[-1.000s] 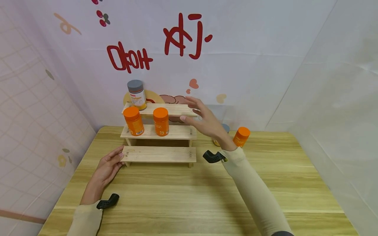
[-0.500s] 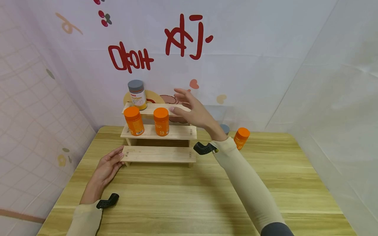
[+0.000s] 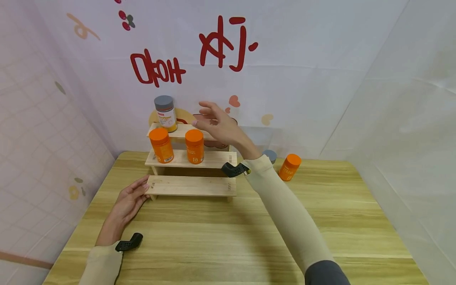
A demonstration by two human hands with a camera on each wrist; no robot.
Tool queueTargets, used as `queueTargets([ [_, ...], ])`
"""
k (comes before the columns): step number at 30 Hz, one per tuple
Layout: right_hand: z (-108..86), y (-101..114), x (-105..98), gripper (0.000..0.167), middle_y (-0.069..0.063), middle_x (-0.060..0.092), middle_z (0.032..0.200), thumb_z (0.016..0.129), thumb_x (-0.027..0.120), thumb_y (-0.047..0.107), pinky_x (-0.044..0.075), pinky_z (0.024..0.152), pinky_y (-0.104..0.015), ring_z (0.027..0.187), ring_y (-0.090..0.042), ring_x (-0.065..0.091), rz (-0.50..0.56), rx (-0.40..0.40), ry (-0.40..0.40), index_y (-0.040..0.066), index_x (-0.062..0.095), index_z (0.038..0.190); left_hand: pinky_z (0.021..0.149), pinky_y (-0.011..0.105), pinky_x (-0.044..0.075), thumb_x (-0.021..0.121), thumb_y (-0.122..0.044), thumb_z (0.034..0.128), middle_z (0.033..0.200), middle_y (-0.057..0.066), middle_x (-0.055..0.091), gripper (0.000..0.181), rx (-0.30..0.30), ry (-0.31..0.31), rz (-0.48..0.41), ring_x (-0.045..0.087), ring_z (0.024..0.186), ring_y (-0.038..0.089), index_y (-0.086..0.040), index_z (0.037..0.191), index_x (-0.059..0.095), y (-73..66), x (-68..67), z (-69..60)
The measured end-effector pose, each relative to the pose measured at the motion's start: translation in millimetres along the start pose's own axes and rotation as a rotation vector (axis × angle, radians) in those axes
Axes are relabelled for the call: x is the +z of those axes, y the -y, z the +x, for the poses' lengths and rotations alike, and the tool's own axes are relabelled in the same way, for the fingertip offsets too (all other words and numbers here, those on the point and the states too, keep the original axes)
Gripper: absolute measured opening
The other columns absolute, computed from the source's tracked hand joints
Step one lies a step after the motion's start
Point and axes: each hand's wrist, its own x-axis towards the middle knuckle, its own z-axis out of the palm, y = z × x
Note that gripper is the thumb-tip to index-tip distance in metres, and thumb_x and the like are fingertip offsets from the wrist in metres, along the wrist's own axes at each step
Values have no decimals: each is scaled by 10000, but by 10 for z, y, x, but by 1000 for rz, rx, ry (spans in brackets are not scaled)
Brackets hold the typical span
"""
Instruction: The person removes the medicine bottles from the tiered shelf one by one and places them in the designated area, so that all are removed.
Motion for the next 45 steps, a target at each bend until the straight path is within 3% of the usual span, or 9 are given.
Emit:
queueTargets([
  [7,165,33,76,774,-31,488,1554,950,692,518,436,1157,-412,1386,-198,495,-2,71,27,254,354,1594,805,179,536,537,-67,1068,1262,-82,603,591,1,0,19,602,1041,35,-6,1604,297,-23,28,-21],
  [18,426,66,175,816,15,486,1542,912,696,605,454,1141,-422,1393,-170,480,-15,179,89,315,346,1590,802,183,535,539,-62,1066,1253,-65,598,588,4,-18,26,596,1029,44,2,1600,302,-7,70,-41],
  [30,640,-42,269,776,-32,478,1552,947,691,531,486,1109,-361,1397,-179,481,-27,176,150,239,353,1582,790,182,534,547,-62,1062,1240,-74,606,557,1,-39,32,594,1011,43,-11,1582,353,60,126,-54],
  [36,741,9,354,773,-49,492,1540,946,704,492,473,1118,-361,1381,-189,496,-53,159,170,208,365,1580,798,180,531,551,-74,1063,1261,-78,585,644,4,-45,41,587,1023,38,36,1611,231,73,145,-93],
  [45,824,80,444,716,-53,500,1529,974,681,451,470,1110,-330,1354,-189,515,-117,166,209,177,381,1563,800,177,530,552,-77,1063,1248,-76,592,646,13,-64,38,586,1020,35,44,1609,228,91,173,-159],
])
